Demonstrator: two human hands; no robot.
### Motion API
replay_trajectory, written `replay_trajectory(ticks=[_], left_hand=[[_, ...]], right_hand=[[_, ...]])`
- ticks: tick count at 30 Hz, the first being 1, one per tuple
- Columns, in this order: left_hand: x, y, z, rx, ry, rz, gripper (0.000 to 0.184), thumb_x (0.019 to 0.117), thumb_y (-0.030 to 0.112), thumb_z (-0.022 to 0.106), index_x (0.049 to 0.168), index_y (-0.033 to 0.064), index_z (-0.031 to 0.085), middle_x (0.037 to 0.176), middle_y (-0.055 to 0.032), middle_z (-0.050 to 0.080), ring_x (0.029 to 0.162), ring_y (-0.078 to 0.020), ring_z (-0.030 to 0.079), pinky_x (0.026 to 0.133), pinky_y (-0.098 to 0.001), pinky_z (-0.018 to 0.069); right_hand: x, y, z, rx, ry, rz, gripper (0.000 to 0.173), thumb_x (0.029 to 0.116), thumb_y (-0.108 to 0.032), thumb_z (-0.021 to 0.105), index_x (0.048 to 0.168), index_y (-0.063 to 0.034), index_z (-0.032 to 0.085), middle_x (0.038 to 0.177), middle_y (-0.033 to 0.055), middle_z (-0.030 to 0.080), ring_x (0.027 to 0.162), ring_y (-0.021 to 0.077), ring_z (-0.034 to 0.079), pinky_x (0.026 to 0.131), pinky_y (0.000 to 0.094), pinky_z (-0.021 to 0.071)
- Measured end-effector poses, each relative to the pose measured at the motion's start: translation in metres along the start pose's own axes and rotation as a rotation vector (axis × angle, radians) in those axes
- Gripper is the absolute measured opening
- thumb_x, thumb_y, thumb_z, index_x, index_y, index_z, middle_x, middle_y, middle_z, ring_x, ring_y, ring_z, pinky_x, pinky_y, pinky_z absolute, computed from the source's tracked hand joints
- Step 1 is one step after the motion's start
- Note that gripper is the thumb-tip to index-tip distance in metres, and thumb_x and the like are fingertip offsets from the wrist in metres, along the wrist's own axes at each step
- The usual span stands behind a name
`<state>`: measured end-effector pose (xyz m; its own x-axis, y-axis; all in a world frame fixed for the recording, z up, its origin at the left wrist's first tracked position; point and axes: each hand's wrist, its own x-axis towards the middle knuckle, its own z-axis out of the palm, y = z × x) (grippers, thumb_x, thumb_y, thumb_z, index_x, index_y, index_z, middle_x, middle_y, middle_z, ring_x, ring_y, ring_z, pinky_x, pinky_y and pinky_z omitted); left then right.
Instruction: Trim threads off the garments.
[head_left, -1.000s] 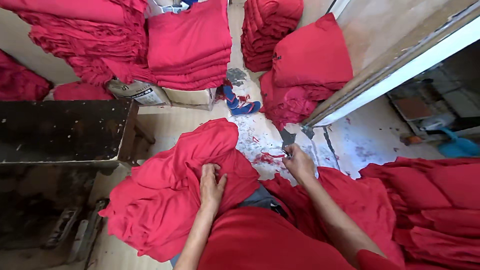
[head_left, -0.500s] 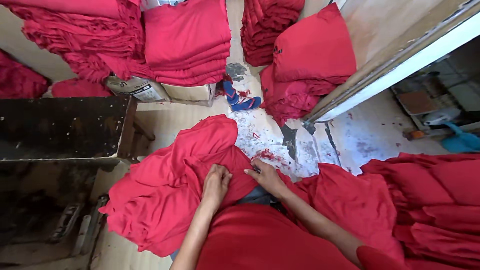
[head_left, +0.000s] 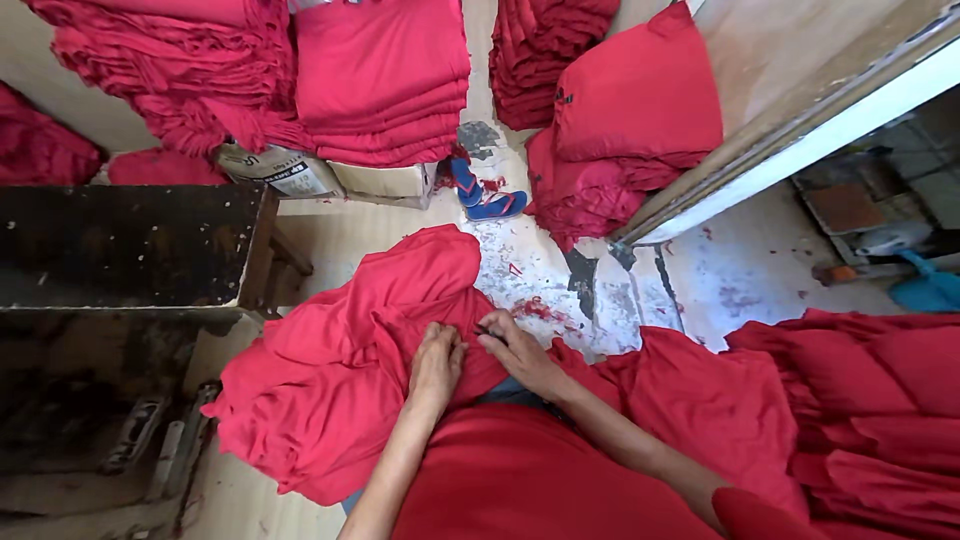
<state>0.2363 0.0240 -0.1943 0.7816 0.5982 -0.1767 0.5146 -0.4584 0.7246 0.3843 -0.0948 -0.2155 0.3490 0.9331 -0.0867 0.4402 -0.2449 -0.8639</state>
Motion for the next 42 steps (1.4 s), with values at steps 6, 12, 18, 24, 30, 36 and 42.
replay_trajectory(ticks=[6, 12, 18, 24, 30, 36, 42], left_hand=[[-0.006, -0.017, -0.011, -0.247, -0.014, -0.021, 0.019, 0.0981, 0.012, 0.059, 0.100, -0.0015, 0.072, 0.108, -0.0142, 0.067, 0.099, -0.0171, 0.065, 0.091, -0.0312, 0.0523], [-0.007, -0.018, -0.011, -0.315, -0.014, -0.036, 0.017, 0.0957, 0.013, 0.063, 0.098, -0.0003, 0.073, 0.110, -0.0131, 0.067, 0.100, -0.0146, 0.065, 0.090, -0.0295, 0.0535], [-0.009, -0.019, -0.010, -0.385, -0.006, -0.028, 0.013, 0.0917, 0.013, 0.071, 0.092, 0.0012, 0.075, 0.112, -0.0117, 0.067, 0.101, -0.0121, 0.066, 0.089, -0.0251, 0.0554], [-0.009, -0.020, -0.007, -0.385, 0.001, -0.006, 0.013, 0.0910, 0.014, 0.072, 0.091, 0.0019, 0.076, 0.108, -0.0112, 0.068, 0.097, -0.0110, 0.065, 0.087, -0.0247, 0.0548], [-0.007, -0.022, -0.006, -0.369, 0.002, 0.007, 0.011, 0.0901, 0.012, 0.071, 0.090, 0.0016, 0.076, 0.106, -0.0114, 0.068, 0.096, -0.0117, 0.066, 0.086, -0.0249, 0.0549], [-0.015, -0.018, -0.016, -0.342, -0.001, -0.021, 0.010, 0.0916, 0.008, 0.069, 0.091, -0.0002, 0.074, 0.110, -0.0135, 0.068, 0.100, -0.0134, 0.067, 0.089, -0.0264, 0.0558], [-0.040, -0.023, -0.033, -0.350, 0.041, 0.017, 0.009, 0.0916, 0.010, 0.070, 0.089, 0.0035, 0.075, 0.105, -0.0081, 0.071, 0.100, -0.0101, 0.067, 0.088, -0.0253, 0.0557]], right_hand=[[-0.003, 0.005, 0.004, -0.118, 0.023, -0.049, 0.039, 0.1043, -0.031, 0.055, 0.124, 0.0019, 0.059, 0.098, 0.0157, 0.069, 0.087, 0.0281, 0.068, 0.077, 0.0485, 0.0558], [-0.004, 0.007, 0.009, -0.265, 0.090, -0.207, 0.031, 0.1019, -0.027, 0.060, 0.112, 0.0011, 0.068, 0.099, 0.0166, 0.071, 0.089, 0.0292, 0.071, 0.077, 0.0468, 0.0585], [-0.002, 0.005, 0.014, -0.369, 0.147, -0.288, 0.025, 0.1007, -0.024, 0.061, 0.105, -0.0008, 0.069, 0.096, 0.0158, 0.072, 0.087, 0.0301, 0.072, 0.074, 0.0461, 0.0594], [0.002, -0.001, 0.020, -0.421, 0.198, -0.291, 0.022, 0.0995, -0.021, 0.062, 0.104, -0.0005, 0.070, 0.095, 0.0156, 0.072, 0.086, 0.0302, 0.073, 0.072, 0.0453, 0.0598], [0.002, 0.002, 0.023, -0.507, 0.238, -0.354, 0.025, 0.1041, -0.021, 0.056, 0.098, -0.0008, 0.070, 0.089, 0.0159, 0.072, 0.083, 0.0320, 0.074, 0.069, 0.0457, 0.0606], [0.005, 0.002, 0.005, 0.060, 0.101, 0.112, 0.030, 0.1048, -0.023, 0.054, 0.117, 0.0029, 0.063, 0.089, 0.0082, 0.069, 0.075, 0.0144, 0.065, 0.071, 0.0328, 0.0542], [0.007, 0.009, -0.001, 0.267, 0.104, 0.168, 0.029, 0.1012, -0.020, 0.061, 0.119, 0.0023, 0.058, 0.091, 0.0058, 0.068, 0.073, 0.0085, 0.063, 0.067, 0.0260, 0.0529]])
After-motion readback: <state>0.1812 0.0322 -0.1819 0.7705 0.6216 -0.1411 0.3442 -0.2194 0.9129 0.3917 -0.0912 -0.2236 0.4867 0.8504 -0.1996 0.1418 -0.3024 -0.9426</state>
